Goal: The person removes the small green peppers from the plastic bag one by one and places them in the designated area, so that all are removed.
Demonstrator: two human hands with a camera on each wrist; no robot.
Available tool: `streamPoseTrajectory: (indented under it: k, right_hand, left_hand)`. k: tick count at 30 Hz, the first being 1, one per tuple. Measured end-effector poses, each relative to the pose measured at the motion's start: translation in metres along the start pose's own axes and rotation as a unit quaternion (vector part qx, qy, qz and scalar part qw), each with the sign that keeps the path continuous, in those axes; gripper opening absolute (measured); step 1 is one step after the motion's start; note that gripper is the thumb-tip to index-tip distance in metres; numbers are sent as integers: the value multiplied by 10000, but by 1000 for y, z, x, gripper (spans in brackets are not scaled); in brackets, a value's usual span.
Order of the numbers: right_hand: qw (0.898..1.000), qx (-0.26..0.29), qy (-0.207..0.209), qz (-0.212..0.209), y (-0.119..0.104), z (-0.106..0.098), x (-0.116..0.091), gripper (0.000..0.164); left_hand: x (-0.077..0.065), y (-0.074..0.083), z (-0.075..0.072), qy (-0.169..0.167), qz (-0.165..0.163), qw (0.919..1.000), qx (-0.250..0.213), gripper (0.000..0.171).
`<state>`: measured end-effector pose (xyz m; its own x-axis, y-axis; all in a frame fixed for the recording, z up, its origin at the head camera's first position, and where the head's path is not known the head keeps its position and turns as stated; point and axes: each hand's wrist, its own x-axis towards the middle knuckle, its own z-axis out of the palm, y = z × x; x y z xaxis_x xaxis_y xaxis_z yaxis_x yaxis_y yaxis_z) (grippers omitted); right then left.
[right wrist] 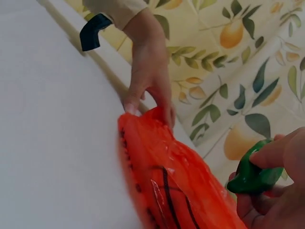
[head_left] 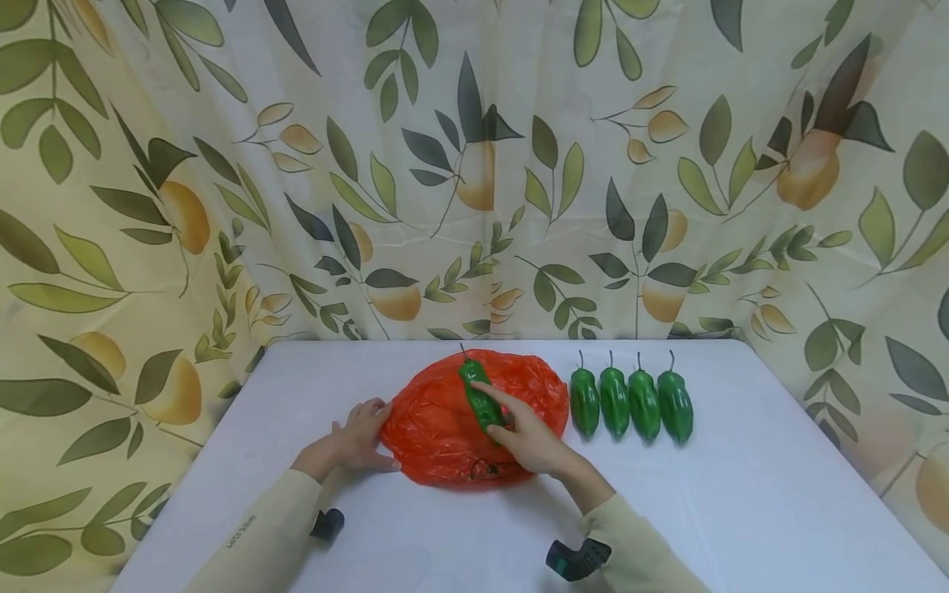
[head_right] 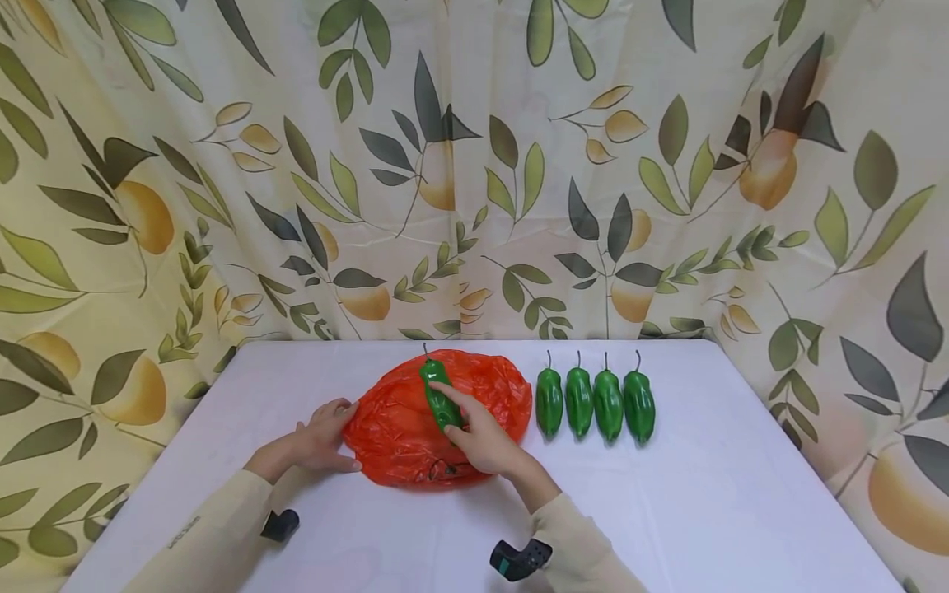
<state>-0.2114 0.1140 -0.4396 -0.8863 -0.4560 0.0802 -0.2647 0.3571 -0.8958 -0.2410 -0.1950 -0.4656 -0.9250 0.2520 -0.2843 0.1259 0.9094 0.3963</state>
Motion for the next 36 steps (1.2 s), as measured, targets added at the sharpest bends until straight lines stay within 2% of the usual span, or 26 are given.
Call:
streamPoseTrajectory:
  k: [6, 10, 14, 22, 29, 36]
  right_hand:
    - [9981, 480, -73, 376, 5, -10, -11, 63]
    - [9949, 680, 210, 720, 7, -17, -17, 52]
    - [9935, 640, 498, 803, 11, -22, -21, 38]
    - [9941, 447, 793, 592, 17, -30, -24, 49]
    - [9912, 590, 925, 745, 16, -36, -25, 61]
    - [9875, 698, 1109, 875, 16, -42, -26, 55]
  left_hand:
    - [0, -2, 0, -48, 14, 10000, 61, 108]
    - [0, -1, -1, -97, -10, 9999, 114, 108]
    - [1, -1, -1, -147, -45, 9998, 149, 109]
    - [3, 0, 0, -150, -12, 9996, 237, 110]
    - [2, 0, 0, -130, -16, 9997, 224, 110]
    - [4, -1, 1, -145, -54, 9996, 252, 111]
